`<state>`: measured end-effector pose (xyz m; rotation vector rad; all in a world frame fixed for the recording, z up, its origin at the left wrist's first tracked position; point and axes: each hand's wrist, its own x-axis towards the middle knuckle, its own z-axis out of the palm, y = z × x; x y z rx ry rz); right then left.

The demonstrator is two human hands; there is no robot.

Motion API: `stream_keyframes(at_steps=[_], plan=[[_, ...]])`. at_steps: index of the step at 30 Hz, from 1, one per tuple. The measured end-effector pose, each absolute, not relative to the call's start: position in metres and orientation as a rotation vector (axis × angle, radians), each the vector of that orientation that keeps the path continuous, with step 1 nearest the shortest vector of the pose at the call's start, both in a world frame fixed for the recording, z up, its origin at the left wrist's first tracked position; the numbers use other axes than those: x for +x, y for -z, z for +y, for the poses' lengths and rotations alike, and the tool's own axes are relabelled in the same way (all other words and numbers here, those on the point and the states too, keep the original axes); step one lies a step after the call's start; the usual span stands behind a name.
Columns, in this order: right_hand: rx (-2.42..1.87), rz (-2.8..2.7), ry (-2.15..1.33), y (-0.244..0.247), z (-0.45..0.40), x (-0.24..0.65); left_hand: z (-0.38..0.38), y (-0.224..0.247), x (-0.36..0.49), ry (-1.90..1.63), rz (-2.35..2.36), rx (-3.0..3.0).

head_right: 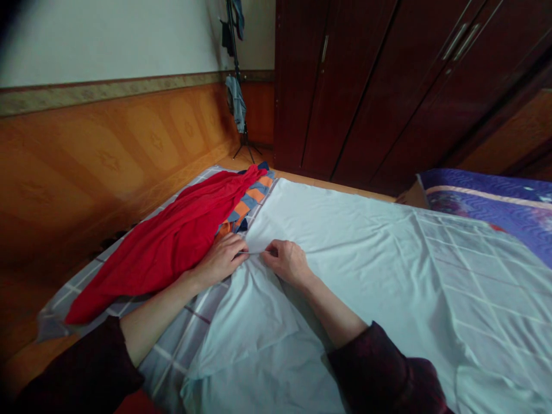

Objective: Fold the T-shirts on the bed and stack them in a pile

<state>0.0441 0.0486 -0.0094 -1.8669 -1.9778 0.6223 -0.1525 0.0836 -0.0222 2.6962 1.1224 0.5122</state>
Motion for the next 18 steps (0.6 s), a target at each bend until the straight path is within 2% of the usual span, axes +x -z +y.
stream_keyframes(at_steps=[6, 11, 18], plan=[[-1.914, -1.971, -0.576, 0.011, 0.049, 0.042, 0.083, 0.020, -0.152, -0.488, 1.116, 2.719], [-1.920, -1.954, -0.573, 0.015, 0.050, 0.043, 0.079, 0.019, -0.151, -0.620, 1.134, 2.646], [-1.913, -1.937, -0.589, 0.015, 0.050, 0.044, 0.068, 0.004, -0.151, -0.612, 0.978, 2.718]])
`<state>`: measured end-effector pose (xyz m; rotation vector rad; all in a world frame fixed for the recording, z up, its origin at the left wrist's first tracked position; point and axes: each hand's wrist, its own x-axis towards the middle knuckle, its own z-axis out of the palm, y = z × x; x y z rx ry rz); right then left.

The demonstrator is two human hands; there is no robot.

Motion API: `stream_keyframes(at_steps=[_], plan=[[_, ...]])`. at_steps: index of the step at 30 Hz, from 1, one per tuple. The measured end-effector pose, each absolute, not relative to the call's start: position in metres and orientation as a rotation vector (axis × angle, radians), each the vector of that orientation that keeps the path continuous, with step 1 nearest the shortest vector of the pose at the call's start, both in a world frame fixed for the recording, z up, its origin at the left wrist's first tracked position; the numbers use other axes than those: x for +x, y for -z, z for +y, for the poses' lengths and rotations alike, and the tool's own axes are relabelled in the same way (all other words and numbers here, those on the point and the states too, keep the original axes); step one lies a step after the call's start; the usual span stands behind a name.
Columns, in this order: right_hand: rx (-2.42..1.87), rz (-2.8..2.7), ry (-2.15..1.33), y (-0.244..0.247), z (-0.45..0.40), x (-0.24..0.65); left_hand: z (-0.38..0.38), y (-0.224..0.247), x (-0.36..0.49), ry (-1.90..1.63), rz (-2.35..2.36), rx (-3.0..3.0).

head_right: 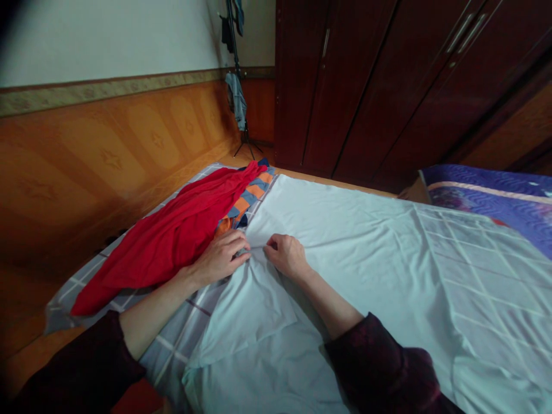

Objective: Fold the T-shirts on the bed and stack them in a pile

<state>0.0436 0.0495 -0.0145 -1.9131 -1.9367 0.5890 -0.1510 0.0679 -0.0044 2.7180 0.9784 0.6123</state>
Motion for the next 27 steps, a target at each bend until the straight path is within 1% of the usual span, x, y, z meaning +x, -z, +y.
stream_keyframes(at_steps=[3, 8, 11, 13, 16, 19, 24, 27], plan=[[-1.921, -1.920, -0.577, 0.013, 0.049, 0.043, 0.062, -0.002, -0.151, -0.487, 0.890, 2.718], [-1.889, -1.953, -0.589, 0.012, 0.049, 0.045, 0.056, -0.010, -0.154, -0.080, 0.711, 2.647], [-1.881, -1.988, -0.587, 0.012, 0.048, 0.045, 0.047, -0.020, -0.155, -0.024, 0.711, 2.632], [-1.905, -1.987, -0.558, 0.012, 0.047, 0.044, 0.032, -0.027, -0.157, -0.019, 0.688, 2.665], [-1.953, -1.966, -0.492, 0.013, 0.045, 0.041, -0.001, -0.033, -0.166, 0.118, 0.610, 2.714], [-1.969, -1.970, -0.441, 0.014, 0.043, 0.039, -0.035, -0.034, -0.183, 0.253, 0.720, 2.675], [-1.952, -1.991, -0.379, 0.015, 0.040, 0.039, -0.067, -0.030, -0.205, 0.297, 0.844, 2.557], [-1.945, -2.000, -0.351, 0.015, 0.038, 0.039, -0.077, -0.023, -0.204, 0.165, 0.927, 2.547]])
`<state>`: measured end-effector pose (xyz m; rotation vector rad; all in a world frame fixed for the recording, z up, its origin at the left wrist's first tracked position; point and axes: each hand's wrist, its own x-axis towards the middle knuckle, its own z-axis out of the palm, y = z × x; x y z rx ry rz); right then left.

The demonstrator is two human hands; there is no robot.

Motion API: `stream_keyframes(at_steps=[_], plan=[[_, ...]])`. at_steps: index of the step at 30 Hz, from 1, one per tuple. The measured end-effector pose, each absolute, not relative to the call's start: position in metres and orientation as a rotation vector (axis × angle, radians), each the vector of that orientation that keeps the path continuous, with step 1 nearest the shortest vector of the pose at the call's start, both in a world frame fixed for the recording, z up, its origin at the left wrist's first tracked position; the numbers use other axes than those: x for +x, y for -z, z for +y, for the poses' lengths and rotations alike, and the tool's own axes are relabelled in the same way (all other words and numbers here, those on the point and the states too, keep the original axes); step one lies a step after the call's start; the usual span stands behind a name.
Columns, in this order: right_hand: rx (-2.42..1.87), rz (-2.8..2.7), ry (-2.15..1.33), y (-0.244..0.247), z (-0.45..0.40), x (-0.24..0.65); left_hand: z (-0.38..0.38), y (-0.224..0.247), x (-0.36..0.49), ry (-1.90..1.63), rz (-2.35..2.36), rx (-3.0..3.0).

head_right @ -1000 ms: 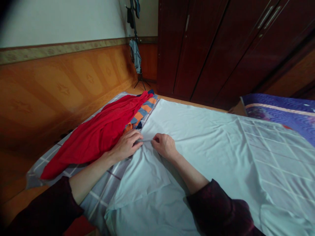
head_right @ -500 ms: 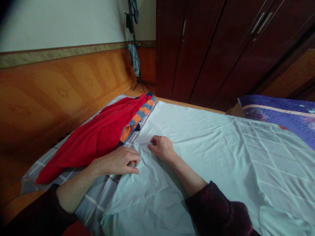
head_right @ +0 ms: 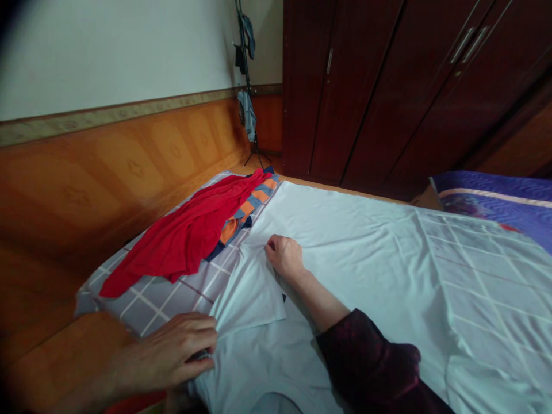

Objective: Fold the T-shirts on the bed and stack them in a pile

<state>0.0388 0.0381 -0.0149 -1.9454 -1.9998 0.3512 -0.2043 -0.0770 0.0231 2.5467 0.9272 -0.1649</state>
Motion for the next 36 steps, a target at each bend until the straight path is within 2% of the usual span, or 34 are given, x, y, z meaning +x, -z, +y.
stream_keyframes(at_steps=[5, 8, 14, 20, 25, 28, 33, 36], plan=[[-1.914, -2.027, -0.307, 0.014, 0.036, 0.040, -0.084, -0.008, -0.191, -0.331, 1.173, 2.511], [-1.910, -2.034, -0.293, 0.016, 0.035, 0.040, -0.083, 0.003, -0.181, -0.425, 1.166, 2.505], [-1.932, -2.026, -0.310, 0.019, 0.038, 0.041, -0.080, 0.016, -0.173, -0.407, 1.153, 2.577], [-1.942, -2.041, -0.321, 0.015, 0.037, 0.041, -0.084, 0.007, -0.184, -0.132, 1.078, 2.562], [-1.913, -2.080, -0.348, 0.012, 0.036, 0.043, -0.083, -0.001, -0.190, -0.076, 1.127, 2.576], [-1.922, -2.083, -0.335, 0.013, 0.036, 0.043, -0.075, -0.011, -0.190, 0.008, 1.002, 2.553], [-1.902, -2.119, -0.265, 0.006, 0.028, 0.040, -0.054, -0.012, -0.188, -0.224, 1.163, 2.648], [-1.719, -2.242, -0.198, -0.002, 0.017, 0.035, -0.050, 0.005, -0.192, -0.206, 1.167, 2.708]])
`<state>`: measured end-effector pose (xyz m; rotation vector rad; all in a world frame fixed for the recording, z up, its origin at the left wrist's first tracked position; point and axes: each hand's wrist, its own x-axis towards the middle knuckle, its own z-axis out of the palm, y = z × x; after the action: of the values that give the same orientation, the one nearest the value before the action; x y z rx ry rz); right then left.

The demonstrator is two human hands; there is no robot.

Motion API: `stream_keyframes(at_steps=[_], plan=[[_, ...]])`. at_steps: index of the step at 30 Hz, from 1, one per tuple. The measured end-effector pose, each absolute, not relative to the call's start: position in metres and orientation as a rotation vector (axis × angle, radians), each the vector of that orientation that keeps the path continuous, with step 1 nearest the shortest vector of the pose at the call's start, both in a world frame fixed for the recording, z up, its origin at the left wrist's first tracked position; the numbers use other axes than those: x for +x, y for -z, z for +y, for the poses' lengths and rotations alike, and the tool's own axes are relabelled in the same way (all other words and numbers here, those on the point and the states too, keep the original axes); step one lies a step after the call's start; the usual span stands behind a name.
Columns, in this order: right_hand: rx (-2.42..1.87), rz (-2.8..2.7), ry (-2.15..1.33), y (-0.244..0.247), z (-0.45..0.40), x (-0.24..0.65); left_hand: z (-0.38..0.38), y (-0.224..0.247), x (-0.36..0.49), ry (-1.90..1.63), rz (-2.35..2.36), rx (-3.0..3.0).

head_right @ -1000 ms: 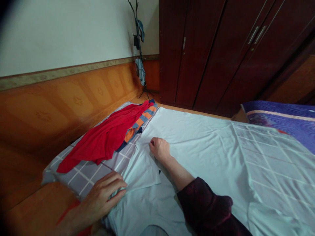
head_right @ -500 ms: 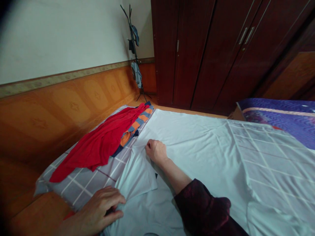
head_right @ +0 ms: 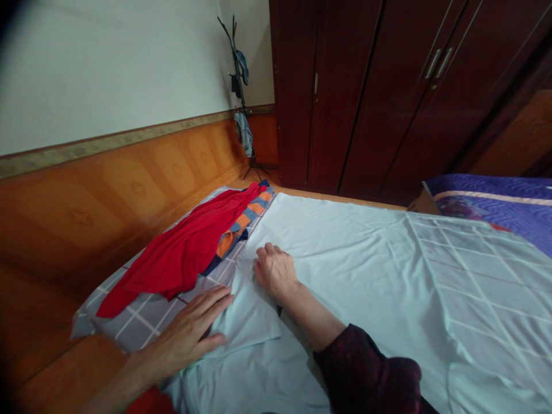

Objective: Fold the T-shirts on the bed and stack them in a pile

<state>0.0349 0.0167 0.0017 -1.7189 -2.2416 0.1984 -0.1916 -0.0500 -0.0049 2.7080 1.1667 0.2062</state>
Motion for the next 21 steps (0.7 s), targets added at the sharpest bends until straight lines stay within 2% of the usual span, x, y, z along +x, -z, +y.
stream_keyframes(at_steps=[3, 5, 9, 14, 16, 19, 21], plan=[[-1.233, -2.534, -0.160, 0.000, 0.011, 0.030, -0.056, 0.022, -0.198, -0.110, 1.186, 2.706], [-1.058, -2.641, -0.148, 0.008, 0.013, 0.029, -0.062, 0.029, -0.201, -0.078, 1.230, 2.694], [-1.387, -2.502, -0.062, 0.019, 0.017, 0.032, -0.070, 0.033, -0.206, -0.078, 1.262, 2.696], [-1.072, -2.682, -0.213, 0.020, 0.013, 0.027, -0.073, 0.037, -0.207, -0.130, 1.304, 2.696], [-1.189, -2.653, -0.200, 0.020, 0.014, 0.027, -0.073, 0.039, -0.207, -0.170, 1.311, 2.671], [-1.515, -2.473, -0.076, 0.020, 0.017, 0.030, -0.072, 0.041, -0.208, -0.355, 1.382, 2.562], [-1.496, -2.460, -0.053, 0.018, 0.017, 0.031, -0.072, 0.041, -0.210, -0.512, 1.450, 2.454]])
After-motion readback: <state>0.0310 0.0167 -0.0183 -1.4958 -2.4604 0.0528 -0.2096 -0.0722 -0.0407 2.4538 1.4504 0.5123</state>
